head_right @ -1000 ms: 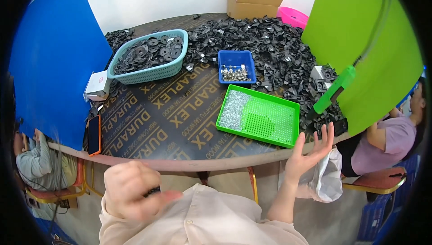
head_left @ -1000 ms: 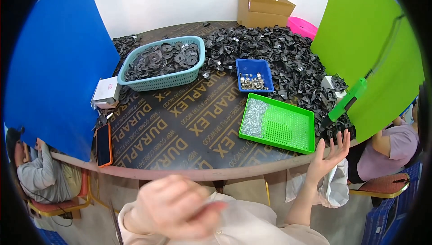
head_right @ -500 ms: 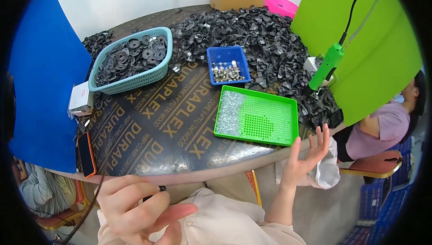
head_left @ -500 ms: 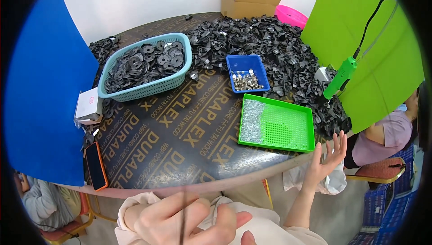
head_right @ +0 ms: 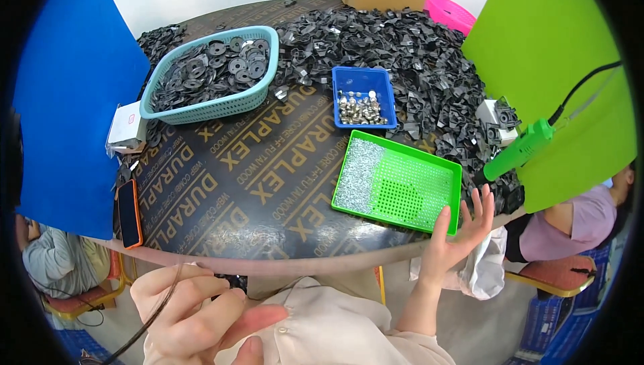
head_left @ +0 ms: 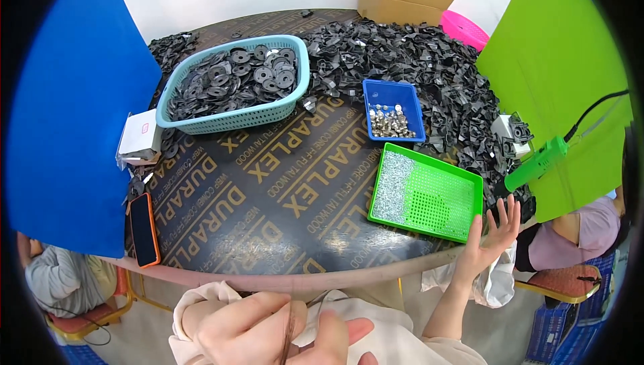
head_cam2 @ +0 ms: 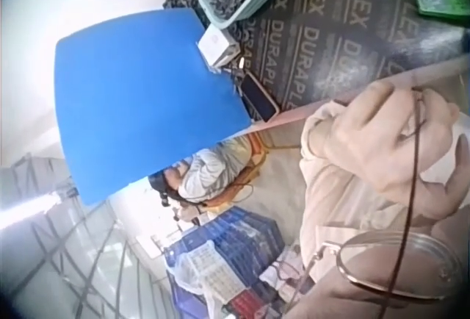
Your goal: Assembling small plastic toy components using an electric screwdriver and small screws.
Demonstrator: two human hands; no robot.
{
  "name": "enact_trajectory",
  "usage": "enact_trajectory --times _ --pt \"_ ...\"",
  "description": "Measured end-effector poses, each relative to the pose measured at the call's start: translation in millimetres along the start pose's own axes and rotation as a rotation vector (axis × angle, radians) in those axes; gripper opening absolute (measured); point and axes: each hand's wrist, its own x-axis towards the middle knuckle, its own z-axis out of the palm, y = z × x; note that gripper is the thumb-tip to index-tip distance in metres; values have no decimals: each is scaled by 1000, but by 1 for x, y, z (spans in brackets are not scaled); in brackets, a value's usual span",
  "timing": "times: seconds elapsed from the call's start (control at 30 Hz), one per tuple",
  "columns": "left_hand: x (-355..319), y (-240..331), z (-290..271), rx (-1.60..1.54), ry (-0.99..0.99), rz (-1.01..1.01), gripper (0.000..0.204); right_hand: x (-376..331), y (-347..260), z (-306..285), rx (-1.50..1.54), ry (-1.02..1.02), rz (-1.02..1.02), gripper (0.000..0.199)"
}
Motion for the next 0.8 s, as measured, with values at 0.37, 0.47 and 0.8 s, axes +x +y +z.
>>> enact_trajectory --times 0.37,0.47,0.8 --pt "2 35 17 7 271 -559 30 3 5 11 64 -58 -37 67" --pt "-3 16 -1 138 -3 -89 28 3 7 14 64 -74 -27 68" --pt "-33 -100 39 374 -320 -657 31 14 14 7 32 -24 -33 67"
